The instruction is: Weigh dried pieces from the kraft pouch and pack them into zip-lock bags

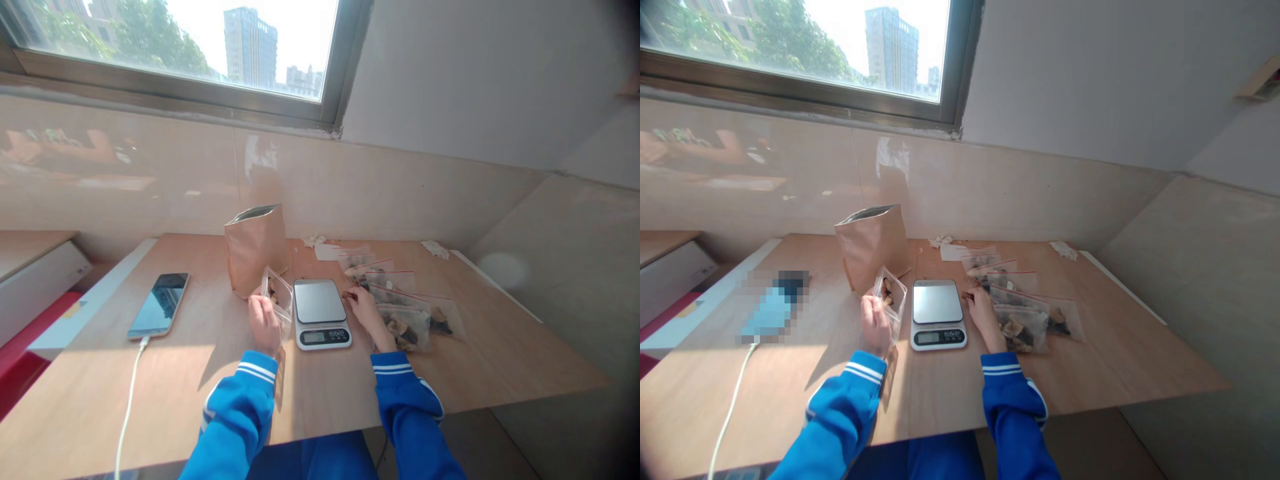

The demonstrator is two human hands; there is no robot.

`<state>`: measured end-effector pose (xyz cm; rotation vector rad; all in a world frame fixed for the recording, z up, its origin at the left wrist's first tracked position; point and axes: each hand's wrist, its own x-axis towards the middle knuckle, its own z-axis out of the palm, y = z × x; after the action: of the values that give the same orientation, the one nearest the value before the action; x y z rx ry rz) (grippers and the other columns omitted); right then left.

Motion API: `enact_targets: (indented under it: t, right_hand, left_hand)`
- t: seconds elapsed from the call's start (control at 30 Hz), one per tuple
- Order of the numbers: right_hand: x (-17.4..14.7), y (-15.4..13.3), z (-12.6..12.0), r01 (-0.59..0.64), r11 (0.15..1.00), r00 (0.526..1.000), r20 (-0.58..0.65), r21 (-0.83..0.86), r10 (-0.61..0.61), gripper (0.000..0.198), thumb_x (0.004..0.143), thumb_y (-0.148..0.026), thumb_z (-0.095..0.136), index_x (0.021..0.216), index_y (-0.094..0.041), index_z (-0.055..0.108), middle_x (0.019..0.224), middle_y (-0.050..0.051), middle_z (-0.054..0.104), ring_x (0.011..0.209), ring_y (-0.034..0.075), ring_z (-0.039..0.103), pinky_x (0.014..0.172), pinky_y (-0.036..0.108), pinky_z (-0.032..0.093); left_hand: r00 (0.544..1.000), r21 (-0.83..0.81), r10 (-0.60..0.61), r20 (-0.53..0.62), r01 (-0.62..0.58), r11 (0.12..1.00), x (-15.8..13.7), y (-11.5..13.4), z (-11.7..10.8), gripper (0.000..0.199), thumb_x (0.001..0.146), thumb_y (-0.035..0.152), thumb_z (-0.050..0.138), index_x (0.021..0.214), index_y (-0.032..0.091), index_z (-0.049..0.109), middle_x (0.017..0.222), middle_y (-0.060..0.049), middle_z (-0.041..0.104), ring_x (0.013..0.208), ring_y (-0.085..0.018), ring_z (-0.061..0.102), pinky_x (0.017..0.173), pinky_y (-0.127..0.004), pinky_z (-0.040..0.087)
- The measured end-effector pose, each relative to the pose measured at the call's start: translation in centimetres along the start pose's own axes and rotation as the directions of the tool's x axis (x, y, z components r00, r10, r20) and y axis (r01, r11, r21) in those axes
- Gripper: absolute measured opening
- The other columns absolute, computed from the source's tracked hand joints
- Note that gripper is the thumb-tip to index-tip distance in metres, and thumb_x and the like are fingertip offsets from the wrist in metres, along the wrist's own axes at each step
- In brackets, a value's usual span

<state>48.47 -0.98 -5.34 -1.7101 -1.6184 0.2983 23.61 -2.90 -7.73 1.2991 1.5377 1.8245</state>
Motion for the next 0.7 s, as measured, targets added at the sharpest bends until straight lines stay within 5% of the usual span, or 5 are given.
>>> enact_targets:
  t: [0.13, 0.3, 0.43, 0.57, 0.7]
  right_hand:
    - [1.4, -6.1, -0.5, 0.055, 0.979, 0.998, -0.054, 0.199, -0.045, 0.027, 0.085, -0.029, 0.054, 0.105, -0.014, 0.064, 0.097, 0.01, 0.07, 0.083, 0.02, 0.064, 0.078, 0.033, 0.051]
    - [2.9, -12.2, 0.1, 0.147, 0.916, 0.925, 0.276, 0.374, -0.261, 0.035, 0.088, -0.035, 0.057, 0.119, -0.022, 0.061, 0.112, 0.006, 0.068, 0.094, 0.016, 0.065, 0.082, 0.027, 0.051]
    - [5.6, -10.0, 3.0, 0.043, 0.992, 0.951, 0.299, 0.119, -0.077, 0.021, 0.089, -0.018, 0.05, 0.098, -0.015, 0.069, 0.103, 0.011, 0.071, 0.098, 0.019, 0.065, 0.089, 0.031, 0.047]
    - [8.5, -7.0, 6.5, -0.096, 0.995, 0.927, 0.366, 0.012, 0.085, 0.01, 0.077, -0.011, 0.065, 0.067, -0.014, 0.067, 0.068, 0.008, 0.069, 0.072, 0.02, 0.066, 0.074, 0.032, 0.051]
    - [10.3, -6.4, 8.7, -0.226, 0.974, 0.904, 0.375, 0.01, 0.206, 0.014, 0.082, -0.025, 0.07, 0.076, -0.013, 0.065, 0.07, 0.002, 0.066, 0.065, 0.014, 0.063, 0.065, 0.029, 0.053]
  left_hand:
    - [1.0, 0.006, 0.014, 0.02, -0.014, 1.0, 0.0, 0.2, 0.0, 0.022, 0.094, 0.034, 0.037, 0.076, 0.022, 0.041, 0.078, 0.0, 0.049, 0.076, -0.018, 0.051, 0.073, -0.032, 0.04]
    - [1.0, 0.001, 0.004, 0.027, -0.004, 1.0, 0.0, 0.2, 0.0, 0.023, 0.094, 0.036, 0.034, 0.08, 0.022, 0.043, 0.085, -0.003, 0.053, 0.081, -0.02, 0.053, 0.074, -0.033, 0.041]
    - [1.0, -0.002, -0.031, -0.002, 0.031, 1.0, -0.1, 0.2, -0.2, 0.024, 0.096, 0.037, 0.032, 0.078, 0.023, 0.04, 0.072, 0.001, 0.045, 0.069, -0.019, 0.05, 0.067, -0.032, 0.04]
    - [0.999, -0.01, -0.032, 0.019, 0.033, 0.999, -0.1, 0.4, -0.1, 0.024, 0.095, 0.037, 0.033, 0.077, 0.023, 0.04, 0.073, 0.0, 0.045, 0.069, -0.019, 0.05, 0.066, -0.032, 0.039]
    - [0.999, -0.015, -0.042, 0.027, 0.043, 0.999, -0.2, 0.3, 0.1, 0.024, 0.095, 0.038, 0.033, 0.077, 0.023, 0.039, 0.074, 0.0, 0.045, 0.071, -0.019, 0.048, 0.068, -0.032, 0.039]
